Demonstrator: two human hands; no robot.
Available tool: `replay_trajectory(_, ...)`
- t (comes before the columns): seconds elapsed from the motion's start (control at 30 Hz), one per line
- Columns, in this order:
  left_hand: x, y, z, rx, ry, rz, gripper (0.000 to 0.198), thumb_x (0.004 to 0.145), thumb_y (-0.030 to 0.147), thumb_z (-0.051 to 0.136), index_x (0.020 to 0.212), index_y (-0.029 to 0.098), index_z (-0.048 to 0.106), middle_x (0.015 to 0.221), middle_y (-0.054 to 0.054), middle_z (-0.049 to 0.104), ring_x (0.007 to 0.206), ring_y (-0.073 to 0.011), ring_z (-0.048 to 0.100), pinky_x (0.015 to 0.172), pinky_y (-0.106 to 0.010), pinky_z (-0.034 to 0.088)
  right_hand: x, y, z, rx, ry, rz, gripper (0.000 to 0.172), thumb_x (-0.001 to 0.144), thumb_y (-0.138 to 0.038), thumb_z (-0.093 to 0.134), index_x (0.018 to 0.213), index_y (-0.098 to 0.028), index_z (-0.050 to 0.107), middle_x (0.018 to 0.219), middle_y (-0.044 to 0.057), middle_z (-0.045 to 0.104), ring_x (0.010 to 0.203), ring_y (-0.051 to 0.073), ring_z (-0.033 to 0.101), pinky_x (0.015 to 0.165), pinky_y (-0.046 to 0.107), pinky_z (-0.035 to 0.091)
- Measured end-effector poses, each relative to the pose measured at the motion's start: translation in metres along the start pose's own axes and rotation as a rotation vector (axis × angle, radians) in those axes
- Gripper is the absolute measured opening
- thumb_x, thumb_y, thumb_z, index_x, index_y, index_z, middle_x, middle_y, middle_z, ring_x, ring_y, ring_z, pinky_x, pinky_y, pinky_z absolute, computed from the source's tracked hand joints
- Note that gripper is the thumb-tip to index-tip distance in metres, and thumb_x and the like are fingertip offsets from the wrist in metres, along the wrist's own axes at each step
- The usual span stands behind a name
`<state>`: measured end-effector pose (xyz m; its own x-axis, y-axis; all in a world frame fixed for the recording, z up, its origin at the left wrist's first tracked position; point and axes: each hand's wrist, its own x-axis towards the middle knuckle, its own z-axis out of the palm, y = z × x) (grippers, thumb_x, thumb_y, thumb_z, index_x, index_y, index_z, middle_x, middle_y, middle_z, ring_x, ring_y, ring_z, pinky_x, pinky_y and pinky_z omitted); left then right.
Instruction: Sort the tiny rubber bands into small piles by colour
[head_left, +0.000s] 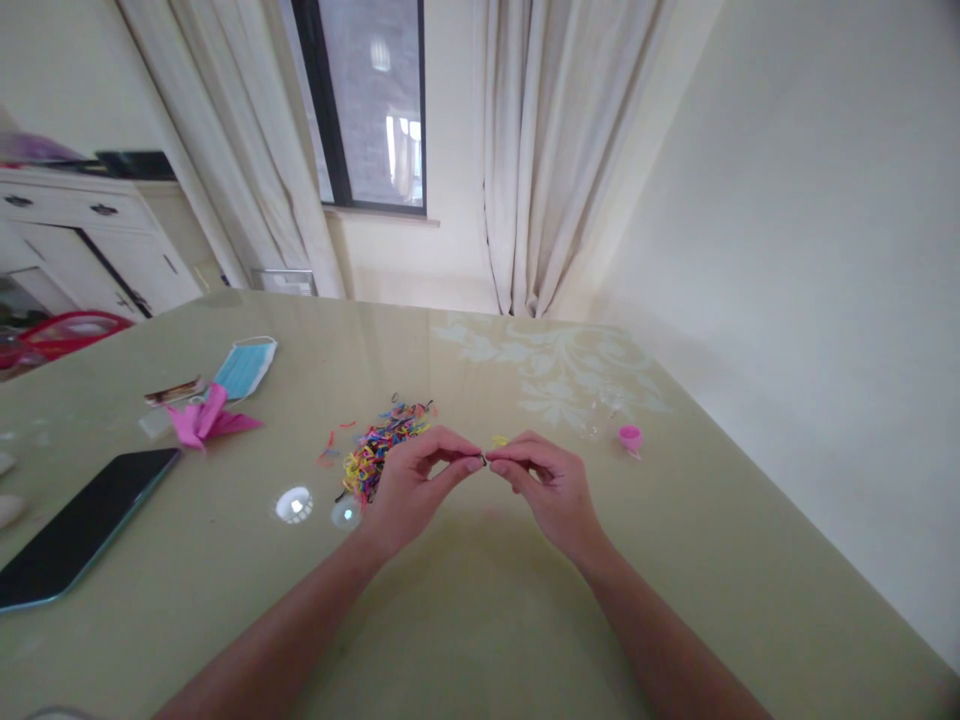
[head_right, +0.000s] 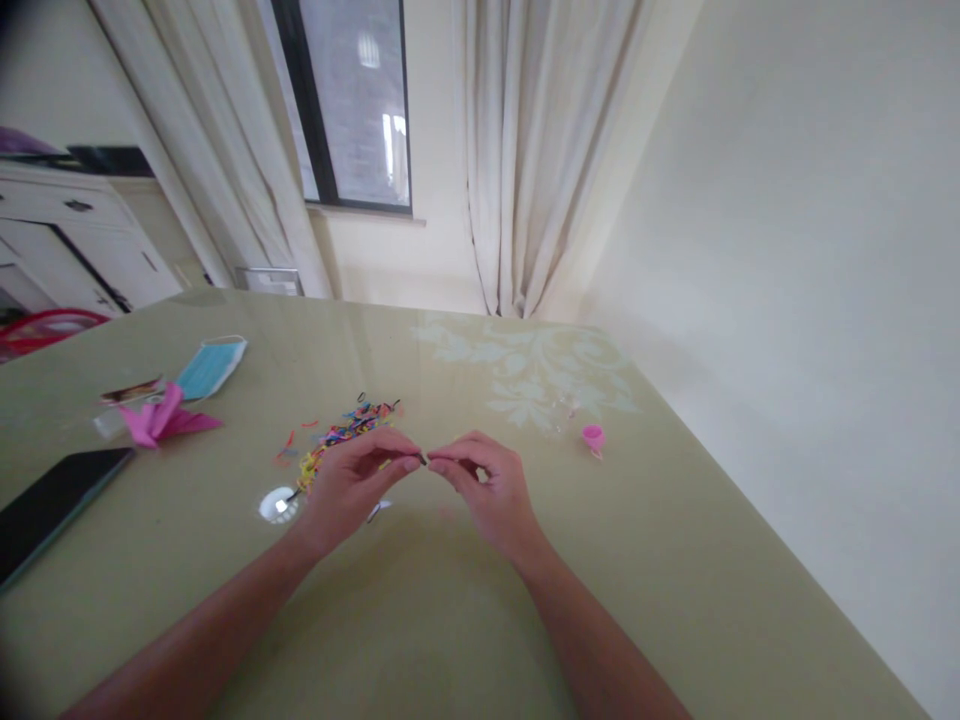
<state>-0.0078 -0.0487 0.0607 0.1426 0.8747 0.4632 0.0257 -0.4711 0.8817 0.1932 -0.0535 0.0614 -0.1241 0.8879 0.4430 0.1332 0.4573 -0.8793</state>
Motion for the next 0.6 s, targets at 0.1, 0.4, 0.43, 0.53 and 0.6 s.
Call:
replay_trajectory(0.1, -0.0003, 0.0003, 0.0004, -0.031, 0.014, -0.029, 0.022, 0.087, 0.041, 0.083, 0.088, 0.019, 0.08, 0.083, -0.005, 0.079, 0.078, -0.0172, 0.073, 0.074, -0.028, 0.061, -0.0016, -0.0007, 0.0006, 0.01, -0.006, -0.021, 0.017, 0.086, -0.035, 0.087, 0.1, -0.026, 0.086, 0.088, 0.004, 0.073, 0.064, 0.012, 0.059, 0.059, 0.026, 0.049)
replay_trajectory(0.4, -0.0009, -0.0016, 0.0029, -0.132, -0.023, -0.119, 0.027, 0.081, 0.043, 0.088, 0.083, 0.017, 0.078, 0.079, -0.005, 0.078, 0.074, -0.0166, 0.072, 0.07, -0.027, 0.06, -0.004, -0.0048, 0.0031, -0.028, -0.016, -0.054, 0.011, 0.092, -0.035, 0.081, 0.097, -0.026, 0.086, 0.085, 0.006, 0.074, 0.072, 0.016, 0.065, 0.061, 0.027, 0.049)
replay_trajectory(0.43, -0.0008, -0.0017, 0.0031, -0.142, -0.027, -0.13, 0.028, 0.081, 0.044, 0.088, 0.084, 0.017, 0.079, 0.08, -0.006, 0.078, 0.075, -0.0169, 0.072, 0.071, -0.028, 0.06, -0.0039, -0.005, 0.0033, -0.03, -0.015, -0.057, 0.012, 0.093, -0.035, 0.08, 0.097, -0.026, 0.086, 0.085, 0.006, 0.075, 0.073, 0.017, 0.066, 0.062, 0.028, 0.05)
replay_trajectory(0.53, -0.0001, -0.0008, 0.0021, -0.165, -0.035, -0.146, 0.027, 0.082, 0.043, 0.087, 0.092, 0.019, 0.081, 0.084, -0.006, 0.079, 0.077, -0.0173, 0.073, 0.072, -0.029, 0.061, -0.0035, -0.0057, 0.0028, -0.03, -0.006, -0.048, 0.014, 0.094, -0.037, 0.077, 0.095, -0.026, 0.086, 0.085, 0.006, 0.074, 0.074, 0.018, 0.066, 0.062, 0.029, 0.051)
replay_trajectory(0.6, 0.0009, 0.0009, 0.0004, -0.147, -0.068, -0.12, 0.027, 0.086, 0.043, 0.084, 0.098, 0.02, 0.082, 0.087, -0.007, 0.079, 0.078, -0.0172, 0.072, 0.072, -0.029, 0.059, -0.0031, -0.0061, 0.0019, -0.021, -0.025, -0.015, 0.015, 0.093, -0.038, 0.078, 0.093, -0.025, 0.085, 0.083, 0.006, 0.074, 0.073, 0.017, 0.065, 0.062, 0.029, 0.05)
